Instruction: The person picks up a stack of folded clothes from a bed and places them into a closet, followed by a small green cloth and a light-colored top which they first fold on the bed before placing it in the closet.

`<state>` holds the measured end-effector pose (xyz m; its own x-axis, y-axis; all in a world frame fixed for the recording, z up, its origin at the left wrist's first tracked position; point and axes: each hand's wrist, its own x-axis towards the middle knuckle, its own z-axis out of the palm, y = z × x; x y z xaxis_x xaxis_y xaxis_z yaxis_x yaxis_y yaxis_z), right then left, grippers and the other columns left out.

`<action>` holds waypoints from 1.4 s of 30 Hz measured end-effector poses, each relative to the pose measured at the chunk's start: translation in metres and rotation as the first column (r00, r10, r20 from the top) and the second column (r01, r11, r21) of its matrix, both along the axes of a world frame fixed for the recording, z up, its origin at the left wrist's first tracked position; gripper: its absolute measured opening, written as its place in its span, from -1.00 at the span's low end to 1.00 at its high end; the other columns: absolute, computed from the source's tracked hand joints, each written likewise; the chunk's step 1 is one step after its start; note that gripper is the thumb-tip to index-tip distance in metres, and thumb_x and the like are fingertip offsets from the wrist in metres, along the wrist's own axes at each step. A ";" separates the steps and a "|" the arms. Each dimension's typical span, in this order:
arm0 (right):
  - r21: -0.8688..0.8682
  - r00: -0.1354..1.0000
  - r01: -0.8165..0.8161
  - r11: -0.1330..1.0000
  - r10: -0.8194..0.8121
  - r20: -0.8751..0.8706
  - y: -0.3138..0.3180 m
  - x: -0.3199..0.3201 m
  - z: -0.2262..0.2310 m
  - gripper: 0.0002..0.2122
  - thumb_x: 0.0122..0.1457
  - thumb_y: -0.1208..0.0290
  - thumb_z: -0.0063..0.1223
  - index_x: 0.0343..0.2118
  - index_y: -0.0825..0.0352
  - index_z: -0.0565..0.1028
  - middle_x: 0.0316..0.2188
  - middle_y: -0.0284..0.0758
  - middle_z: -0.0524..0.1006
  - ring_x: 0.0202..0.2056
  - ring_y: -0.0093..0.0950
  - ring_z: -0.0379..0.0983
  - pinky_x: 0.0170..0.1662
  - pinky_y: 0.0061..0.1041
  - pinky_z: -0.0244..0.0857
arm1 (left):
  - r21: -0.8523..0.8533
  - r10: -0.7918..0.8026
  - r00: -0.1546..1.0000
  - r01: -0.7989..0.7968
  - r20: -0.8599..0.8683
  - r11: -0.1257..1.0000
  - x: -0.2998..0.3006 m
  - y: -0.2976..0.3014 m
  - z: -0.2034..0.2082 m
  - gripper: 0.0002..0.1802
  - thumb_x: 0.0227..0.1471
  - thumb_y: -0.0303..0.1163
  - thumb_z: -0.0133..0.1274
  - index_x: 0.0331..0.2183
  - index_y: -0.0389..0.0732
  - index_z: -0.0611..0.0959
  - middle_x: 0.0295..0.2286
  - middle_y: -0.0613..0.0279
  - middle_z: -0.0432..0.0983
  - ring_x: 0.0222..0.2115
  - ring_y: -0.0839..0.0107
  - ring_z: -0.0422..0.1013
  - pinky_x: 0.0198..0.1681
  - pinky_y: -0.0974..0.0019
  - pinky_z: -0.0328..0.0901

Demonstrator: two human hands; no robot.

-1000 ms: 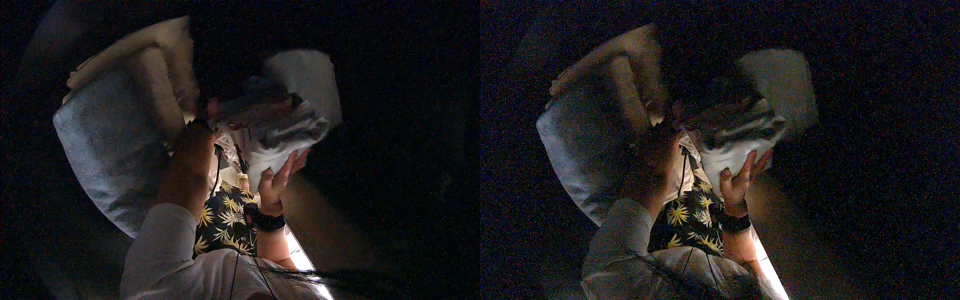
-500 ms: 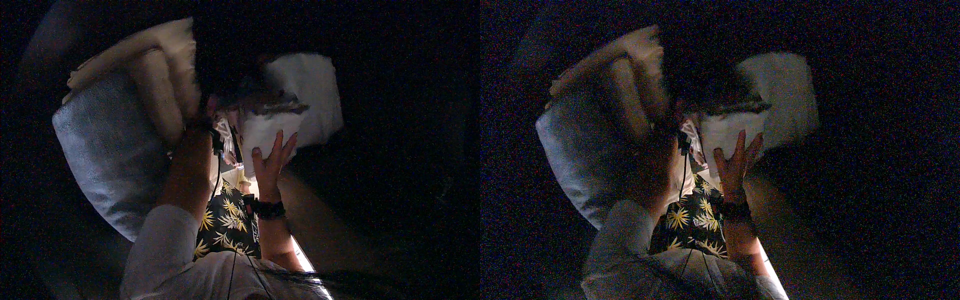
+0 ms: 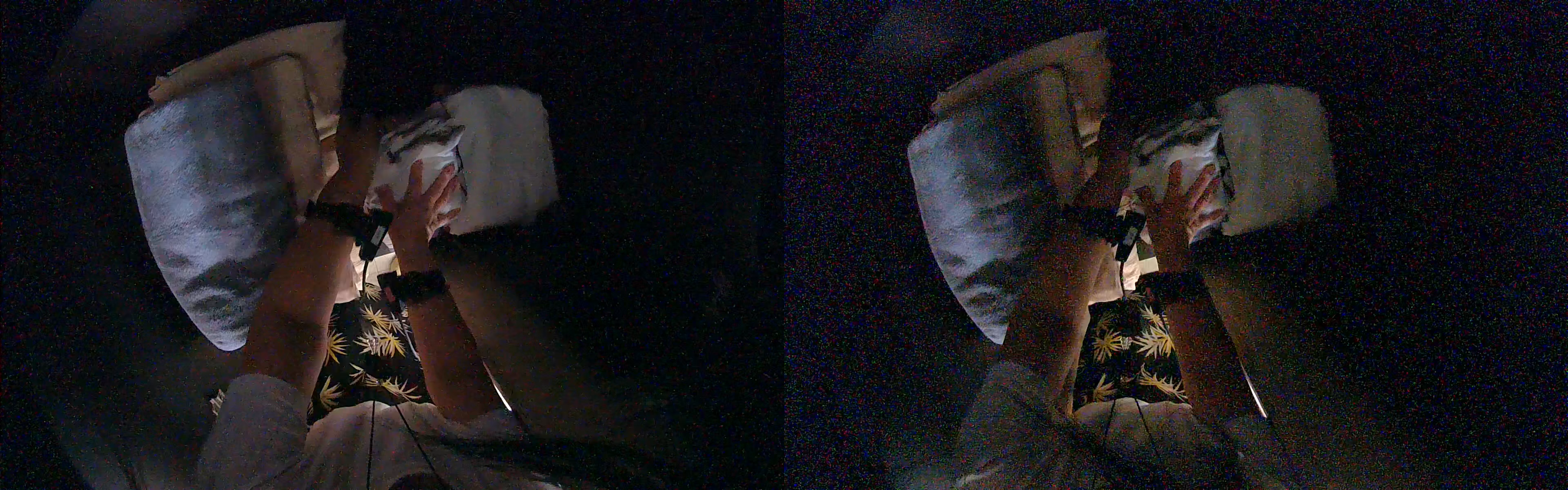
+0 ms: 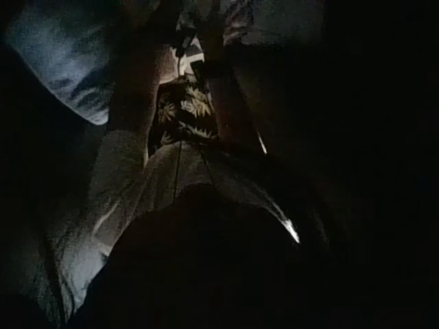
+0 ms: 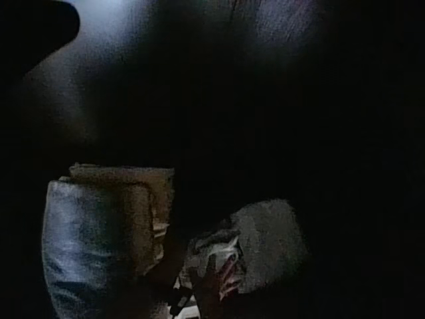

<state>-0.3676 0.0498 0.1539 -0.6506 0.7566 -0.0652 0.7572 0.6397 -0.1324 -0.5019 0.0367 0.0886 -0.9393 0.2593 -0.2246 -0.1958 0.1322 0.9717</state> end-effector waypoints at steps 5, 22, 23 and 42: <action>-0.015 1.000 0.018 1.000 -0.018 0.004 0.010 -0.027 0.006 -0.35 -0.05 -0.07 -0.05 0.10 0.07 0.07 0.15 -0.02 -0.21 0.17 -0.03 -0.37 -0.05 0.32 -0.36 | -0.011 -0.131 0.969 0.131 -0.212 0.991 0.001 0.002 0.013 -0.48 0.00 -0.14 -0.15 -0.03 -0.22 0.32 -0.04 -0.06 0.18 -0.06 -0.01 0.15 -0.04 0.10 0.08; -0.107 0.975 -0.204 0.973 0.193 -0.107 0.029 0.012 -0.017 -0.29 0.02 0.00 -0.12 0.15 0.23 -0.11 0.15 -0.02 -0.23 0.16 -0.02 -0.29 0.02 0.12 -0.19 | -0.716 -0.710 0.432 0.184 -0.556 0.673 0.027 0.024 0.023 -0.45 -0.04 -0.11 -0.15 0.01 -0.06 0.28 0.08 0.12 0.00 0.09 0.16 -0.04 0.05 -0.20 -0.25; -0.155 0.977 -0.210 0.965 0.202 -0.065 0.024 0.005 -0.017 -0.28 0.03 -0.02 -0.14 0.15 0.26 -0.12 0.16 -0.03 -0.25 0.16 -0.02 -0.30 0.04 0.08 -0.19 | -0.719 -0.709 0.433 0.177 -0.556 0.672 0.021 0.020 0.019 -0.45 -0.04 -0.11 -0.15 0.01 -0.06 0.28 0.08 0.12 0.00 0.09 0.16 -0.04 0.05 -0.20 -0.25; -0.313 0.933 -0.207 0.927 0.091 -0.348 0.006 0.077 -0.006 -0.23 -0.07 0.22 0.06 0.14 0.32 -0.12 0.15 -0.01 -0.24 0.17 -0.05 -0.30 0.10 0.00 -0.29 | -0.781 -0.795 0.440 0.272 -0.419 0.562 0.070 0.043 0.064 -0.33 -0.14 0.04 -0.06 0.04 0.13 0.22 0.09 0.08 -0.06 0.13 0.14 -0.16 0.06 -0.24 -0.32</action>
